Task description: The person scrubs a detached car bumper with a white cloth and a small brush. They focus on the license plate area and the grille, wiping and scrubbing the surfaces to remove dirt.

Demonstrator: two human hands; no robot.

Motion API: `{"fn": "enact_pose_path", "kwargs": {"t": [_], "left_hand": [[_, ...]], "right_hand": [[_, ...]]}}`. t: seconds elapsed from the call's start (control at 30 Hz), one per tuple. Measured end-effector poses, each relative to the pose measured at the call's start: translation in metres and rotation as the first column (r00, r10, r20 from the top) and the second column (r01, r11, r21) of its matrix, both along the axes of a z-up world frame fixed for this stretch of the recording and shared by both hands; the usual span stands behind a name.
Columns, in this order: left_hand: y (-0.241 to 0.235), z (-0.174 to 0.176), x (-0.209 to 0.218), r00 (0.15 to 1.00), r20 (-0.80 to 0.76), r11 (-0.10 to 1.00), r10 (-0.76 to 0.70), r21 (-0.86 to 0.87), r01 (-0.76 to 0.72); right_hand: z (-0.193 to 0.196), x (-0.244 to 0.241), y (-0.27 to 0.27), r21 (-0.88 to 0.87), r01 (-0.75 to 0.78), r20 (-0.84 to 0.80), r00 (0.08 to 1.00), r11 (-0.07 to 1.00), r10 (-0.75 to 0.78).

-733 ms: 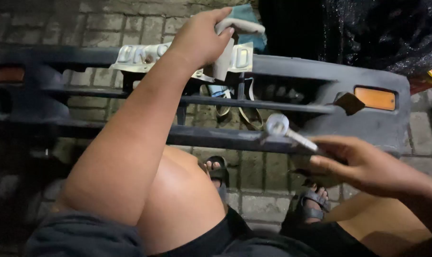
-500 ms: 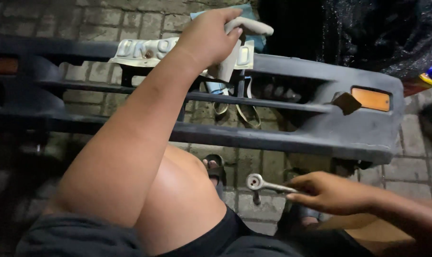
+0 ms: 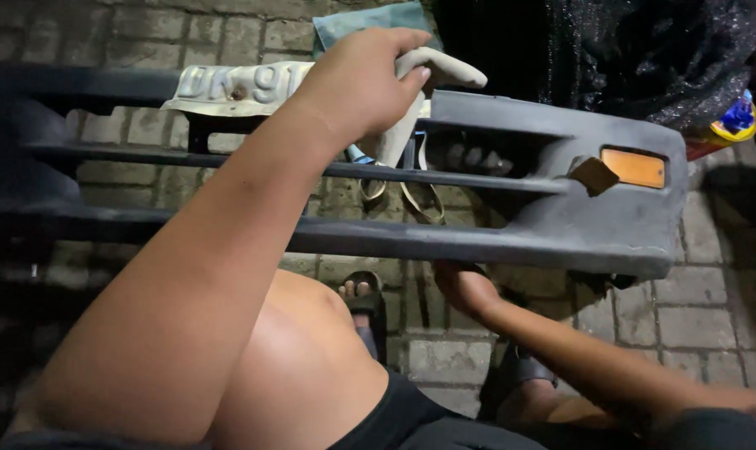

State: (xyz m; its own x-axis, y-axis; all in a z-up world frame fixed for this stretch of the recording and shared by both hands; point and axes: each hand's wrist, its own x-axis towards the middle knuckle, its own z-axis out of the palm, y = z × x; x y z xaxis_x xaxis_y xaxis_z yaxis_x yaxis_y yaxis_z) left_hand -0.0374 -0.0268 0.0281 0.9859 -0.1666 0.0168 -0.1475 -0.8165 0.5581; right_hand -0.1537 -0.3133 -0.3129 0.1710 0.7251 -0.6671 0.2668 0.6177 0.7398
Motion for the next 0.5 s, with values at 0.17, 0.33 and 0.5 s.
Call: {"fn": "enact_pose_path", "kwargs": {"t": [0.17, 0.33, 0.5], "left_hand": [[-0.002, -0.007, 0.006, 0.998, 0.051, 0.999, -0.029, 0.021, 0.028], [-0.002, 0.004, 0.002, 1.000, -0.022, 1.000, -0.010, -0.007, 0.009], [0.002, 0.002, 0.002, 0.997, -0.075, 0.999, 0.018, -0.038, -0.021]], "right_hand": [[-0.024, -0.013, 0.016, 0.143, 0.408, -0.268, 0.893, 0.902, -0.361], [-0.030, 0.001, 0.035, 0.186, 0.760, -0.527, 0.612, 0.623, -0.590], [-0.037, -0.009, 0.049, 0.059, 0.966, -0.754, 0.208, 0.252, -0.623]]}}
